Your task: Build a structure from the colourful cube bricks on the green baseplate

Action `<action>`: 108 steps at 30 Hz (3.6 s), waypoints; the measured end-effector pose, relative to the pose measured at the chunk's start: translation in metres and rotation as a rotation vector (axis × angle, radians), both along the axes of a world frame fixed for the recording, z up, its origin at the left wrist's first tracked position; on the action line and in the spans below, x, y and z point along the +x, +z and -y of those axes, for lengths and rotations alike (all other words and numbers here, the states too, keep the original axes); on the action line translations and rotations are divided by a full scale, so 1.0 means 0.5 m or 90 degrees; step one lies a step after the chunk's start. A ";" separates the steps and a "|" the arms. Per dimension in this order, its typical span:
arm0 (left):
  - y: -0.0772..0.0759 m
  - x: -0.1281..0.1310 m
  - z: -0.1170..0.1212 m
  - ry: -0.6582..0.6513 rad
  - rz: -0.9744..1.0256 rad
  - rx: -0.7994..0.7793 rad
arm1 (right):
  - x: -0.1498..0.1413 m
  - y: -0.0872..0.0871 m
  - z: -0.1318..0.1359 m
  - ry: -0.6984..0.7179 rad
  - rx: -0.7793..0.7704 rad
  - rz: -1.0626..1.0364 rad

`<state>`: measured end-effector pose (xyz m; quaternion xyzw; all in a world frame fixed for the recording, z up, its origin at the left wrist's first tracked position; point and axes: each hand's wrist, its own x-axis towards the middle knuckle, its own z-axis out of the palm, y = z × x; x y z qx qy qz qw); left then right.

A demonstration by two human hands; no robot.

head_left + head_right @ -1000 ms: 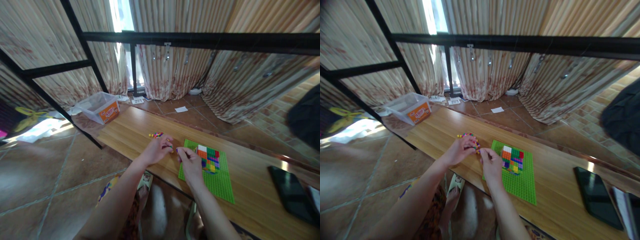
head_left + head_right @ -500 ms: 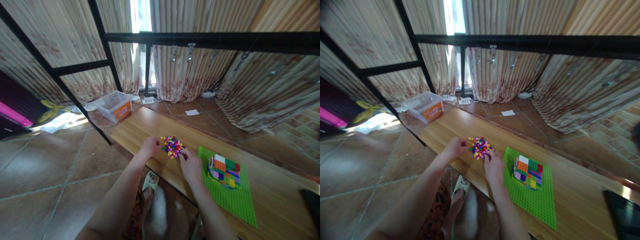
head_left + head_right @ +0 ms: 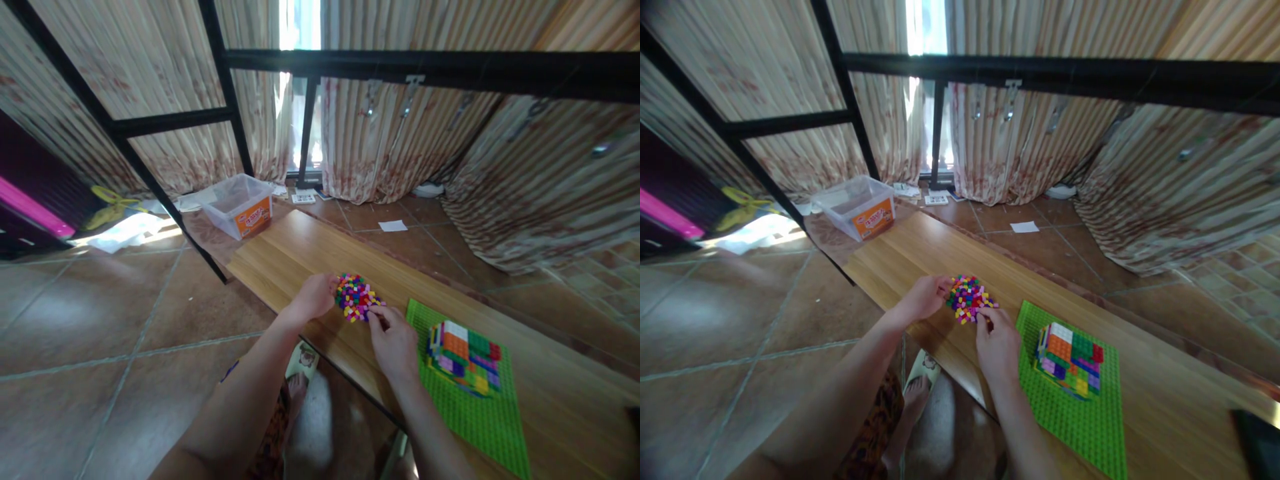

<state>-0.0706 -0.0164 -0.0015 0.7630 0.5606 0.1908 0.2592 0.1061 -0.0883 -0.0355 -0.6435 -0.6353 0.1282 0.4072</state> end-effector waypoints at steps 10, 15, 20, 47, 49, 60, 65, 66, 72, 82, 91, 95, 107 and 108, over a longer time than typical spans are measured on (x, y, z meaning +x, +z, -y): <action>-0.024 -0.005 -0.023 0.125 -0.022 0.064 | 0.012 0.016 0.015 0.001 -0.003 -0.003; -0.032 -0.004 -0.030 0.115 -0.055 0.056 | 0.023 0.019 0.022 0.018 0.002 -0.016; -0.026 0.004 -0.026 0.094 -0.083 0.048 | 0.024 0.013 0.023 0.022 -0.004 -0.028; 0.048 0.070 0.026 -0.218 0.481 -0.400 | 0.010 0.058 0.052 0.004 0.062 -0.147; 0.053 0.085 0.039 -0.207 0.498 -0.437 | 0.017 0.068 0.064 0.001 0.058 -0.146; 0.058 0.153 0.072 -0.180 0.544 -0.518 | 0.079 0.085 0.117 -0.012 0.063 -0.127; 0.059 0.189 0.086 -0.195 0.540 -0.529 | 0.121 0.097 0.131 -0.041 0.081 -0.118; 0.058 0.197 0.088 -0.194 0.541 -0.521 | 0.137 0.098 0.132 -0.055 0.086 -0.120; 0.036 0.231 0.085 -0.128 0.502 -0.354 | 0.251 0.086 0.128 -0.248 0.100 -0.107; 0.017 0.256 0.085 -0.185 0.365 -0.203 | 0.268 0.019 0.100 -0.247 0.068 -0.070; 0.010 0.255 0.088 -0.225 0.353 -0.185 | 0.267 -0.010 0.086 -0.255 0.051 -0.346; 0.007 0.256 0.090 -0.236 0.349 -0.186 | 0.260 -0.004 0.088 -0.232 0.033 -0.432; -0.005 0.245 0.073 -0.198 0.378 -0.183 | 0.254 -0.003 0.073 -0.274 0.019 -0.537; -0.005 0.244 0.072 -0.196 0.381 -0.185 | 0.255 -0.004 0.072 -0.275 0.019 -0.531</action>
